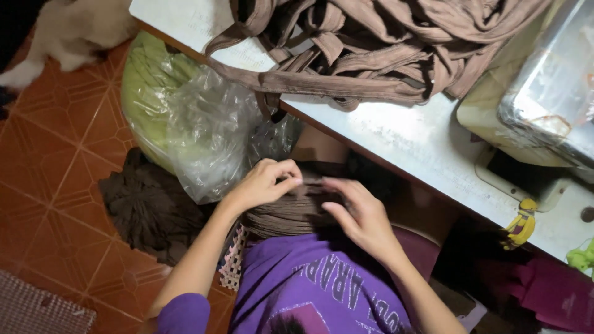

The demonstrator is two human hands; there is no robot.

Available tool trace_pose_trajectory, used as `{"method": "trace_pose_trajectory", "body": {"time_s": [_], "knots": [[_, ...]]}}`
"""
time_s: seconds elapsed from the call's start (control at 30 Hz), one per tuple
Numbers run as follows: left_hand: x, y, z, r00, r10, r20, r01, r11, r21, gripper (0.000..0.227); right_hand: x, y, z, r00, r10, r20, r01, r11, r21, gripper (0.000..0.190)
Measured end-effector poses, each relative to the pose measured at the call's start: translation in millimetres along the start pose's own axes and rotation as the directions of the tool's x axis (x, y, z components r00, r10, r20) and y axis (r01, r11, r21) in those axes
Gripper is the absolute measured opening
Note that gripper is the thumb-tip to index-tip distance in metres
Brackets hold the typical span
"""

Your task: The person is sewing long brown fabric strips together using an industrial overlock sewing machine.

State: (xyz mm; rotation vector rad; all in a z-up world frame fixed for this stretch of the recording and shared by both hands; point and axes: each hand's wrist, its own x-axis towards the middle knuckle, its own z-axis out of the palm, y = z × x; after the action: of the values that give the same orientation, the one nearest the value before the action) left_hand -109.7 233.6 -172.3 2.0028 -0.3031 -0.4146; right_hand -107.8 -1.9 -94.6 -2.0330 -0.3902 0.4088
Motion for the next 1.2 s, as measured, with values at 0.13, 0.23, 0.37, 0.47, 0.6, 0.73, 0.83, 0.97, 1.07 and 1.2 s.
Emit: {"method": "trace_pose_trajectory", "body": {"time_s": [0.13,0.23,0.37,0.47,0.6,0.73,0.83,0.97,1.07,1.2], "knots": [[8,53,-16,0.996,-0.024,0.083,0.028,0.999,-0.042,0.011,23,-6,10,0.984,-0.091,0.151,0.06,0.978,0.199,0.047],[6,71,-36,0.991,-0.034,0.132,0.044,0.996,-0.075,0.012,22,-15,-8,0.98,0.066,0.189,-0.124,0.94,0.317,0.026],[11,68,-64,0.988,-0.051,0.147,0.061,0.996,-0.062,0.013,-8,2,-52,0.95,0.302,0.085,-0.311,0.874,0.372,0.008],[18,72,-82,0.986,-0.085,0.142,0.09,0.995,-0.034,0.019,-38,32,-76,0.948,0.315,0.034,-0.307,0.883,0.356,0.005],[26,74,-95,0.967,-0.159,0.198,0.152,0.987,0.051,0.033,-64,22,-91,0.936,0.341,-0.087,-0.26,0.837,0.482,0.011],[30,77,-112,0.997,-0.008,0.078,0.021,0.987,-0.162,0.024,-89,46,-99,0.907,0.387,-0.168,-0.247,0.809,0.533,0.017],[30,96,-113,0.998,0.015,-0.064,-0.041,0.9,-0.433,0.024,-98,54,-100,0.896,0.399,-0.195,-0.236,0.8,0.552,0.021],[56,123,-81,0.947,-0.014,-0.321,-0.209,0.733,-0.648,0.017,-99,74,-98,0.958,0.242,-0.155,-0.178,0.924,0.338,0.024],[72,207,-42,0.904,0.41,-0.125,-0.424,0.896,-0.128,0.009,-83,28,-108,0.963,0.249,-0.101,-0.23,0.959,0.164,0.038],[81,266,25,0.646,0.735,0.205,-0.762,0.638,0.116,0.002,-91,3,-127,0.966,0.175,-0.188,-0.098,0.928,0.36,0.071]]}}
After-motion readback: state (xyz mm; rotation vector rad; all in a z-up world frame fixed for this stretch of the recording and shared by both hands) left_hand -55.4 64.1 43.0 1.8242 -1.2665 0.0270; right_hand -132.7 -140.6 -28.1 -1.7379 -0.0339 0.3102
